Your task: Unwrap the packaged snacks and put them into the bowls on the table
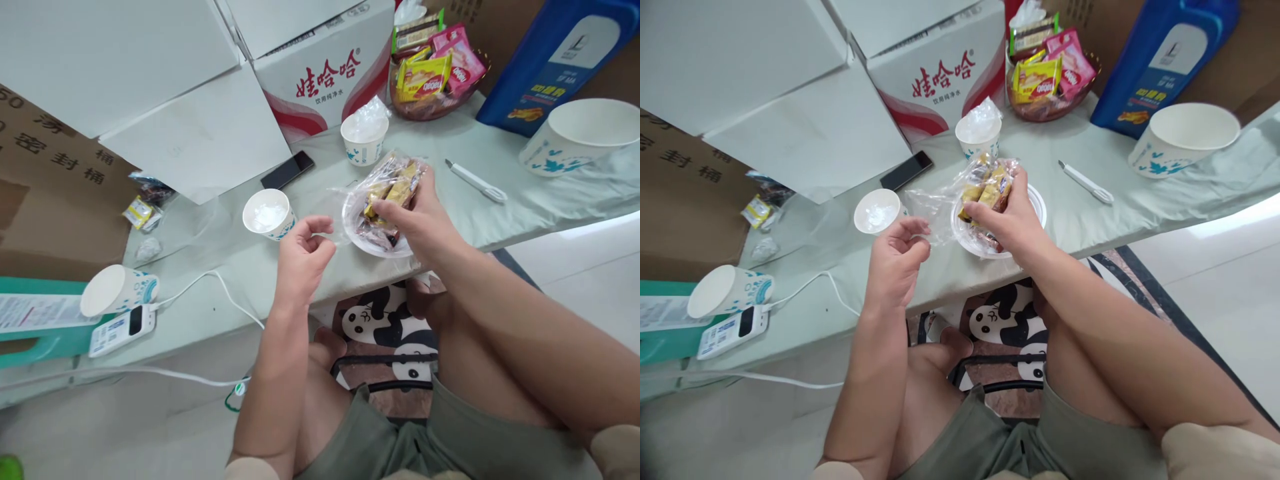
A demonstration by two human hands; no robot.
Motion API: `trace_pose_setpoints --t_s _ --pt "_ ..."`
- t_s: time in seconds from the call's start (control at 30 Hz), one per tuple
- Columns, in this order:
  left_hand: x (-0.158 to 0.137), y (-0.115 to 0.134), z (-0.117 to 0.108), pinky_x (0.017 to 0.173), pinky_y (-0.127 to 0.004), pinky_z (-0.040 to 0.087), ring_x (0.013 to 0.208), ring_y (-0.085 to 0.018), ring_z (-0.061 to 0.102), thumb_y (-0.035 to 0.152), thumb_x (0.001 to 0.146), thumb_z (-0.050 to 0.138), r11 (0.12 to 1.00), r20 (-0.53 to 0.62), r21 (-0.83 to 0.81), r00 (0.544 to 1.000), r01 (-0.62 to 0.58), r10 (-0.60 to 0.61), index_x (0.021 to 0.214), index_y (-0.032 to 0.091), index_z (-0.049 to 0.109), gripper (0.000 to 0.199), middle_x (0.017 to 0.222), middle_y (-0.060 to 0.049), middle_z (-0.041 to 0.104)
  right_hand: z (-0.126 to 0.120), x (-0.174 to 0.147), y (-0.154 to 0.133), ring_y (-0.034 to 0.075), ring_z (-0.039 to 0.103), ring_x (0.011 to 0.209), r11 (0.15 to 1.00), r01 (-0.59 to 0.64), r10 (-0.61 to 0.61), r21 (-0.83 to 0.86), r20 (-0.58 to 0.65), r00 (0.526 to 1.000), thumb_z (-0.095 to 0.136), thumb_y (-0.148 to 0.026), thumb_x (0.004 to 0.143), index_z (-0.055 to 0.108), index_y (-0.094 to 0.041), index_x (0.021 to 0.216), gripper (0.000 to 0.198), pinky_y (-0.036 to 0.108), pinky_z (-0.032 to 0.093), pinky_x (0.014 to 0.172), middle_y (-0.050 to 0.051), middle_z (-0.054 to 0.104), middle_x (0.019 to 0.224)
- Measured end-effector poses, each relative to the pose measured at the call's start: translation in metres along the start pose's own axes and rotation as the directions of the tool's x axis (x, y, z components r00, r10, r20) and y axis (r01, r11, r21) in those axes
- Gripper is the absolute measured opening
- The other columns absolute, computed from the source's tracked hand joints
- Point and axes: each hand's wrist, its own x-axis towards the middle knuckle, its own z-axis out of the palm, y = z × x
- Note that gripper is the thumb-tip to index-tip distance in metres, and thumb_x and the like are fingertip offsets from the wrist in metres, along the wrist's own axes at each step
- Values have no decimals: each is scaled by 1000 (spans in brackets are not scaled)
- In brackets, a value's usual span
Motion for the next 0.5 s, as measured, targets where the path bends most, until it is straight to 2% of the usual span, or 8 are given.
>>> trace_pose_setpoints --t_s 0.13,0.23,0.4,0.5 --pt "4 1 -8 51 -22 36 62 -9 52 6 61 64 998 -63 46 996 -53 56 84 21 73 28 82 -1 69 -10 10 1 27 65 121 995 -59 63 81 -47 997 74 -42 80 37 -33 135 67 42 61 86 5 62 132" --pt "9 3 -12 52 -23 37 60 -9 51 8 63 60 992 -165 52 979 -115 122 76 21 69 20 74 1 66 -14 13 0 28 66 120 992 -88 96 89 -84 992 74 -39 78 38 -34 136 68 41 62 81 6 62 134" --pt "18 10 -19 52 -27 33 52 -5 43 8 66 56 971 -298 -3 927 -241 229 70 22 61 15 65 5 57 -20 13 -2 29 66 122 997 -6 12 76 -88 996 76 -35 73 40 -31 135 72 41 61 88 7 64 130" --pt "22 10 -23 58 -29 36 55 -5 44 6 68 55 971 -331 -45 921 -234 207 69 23 60 17 66 5 54 -23 11 -3 29 66 122 998 19 -18 52 -30 999 76 -37 74 40 -32 137 73 42 60 93 6 64 130"
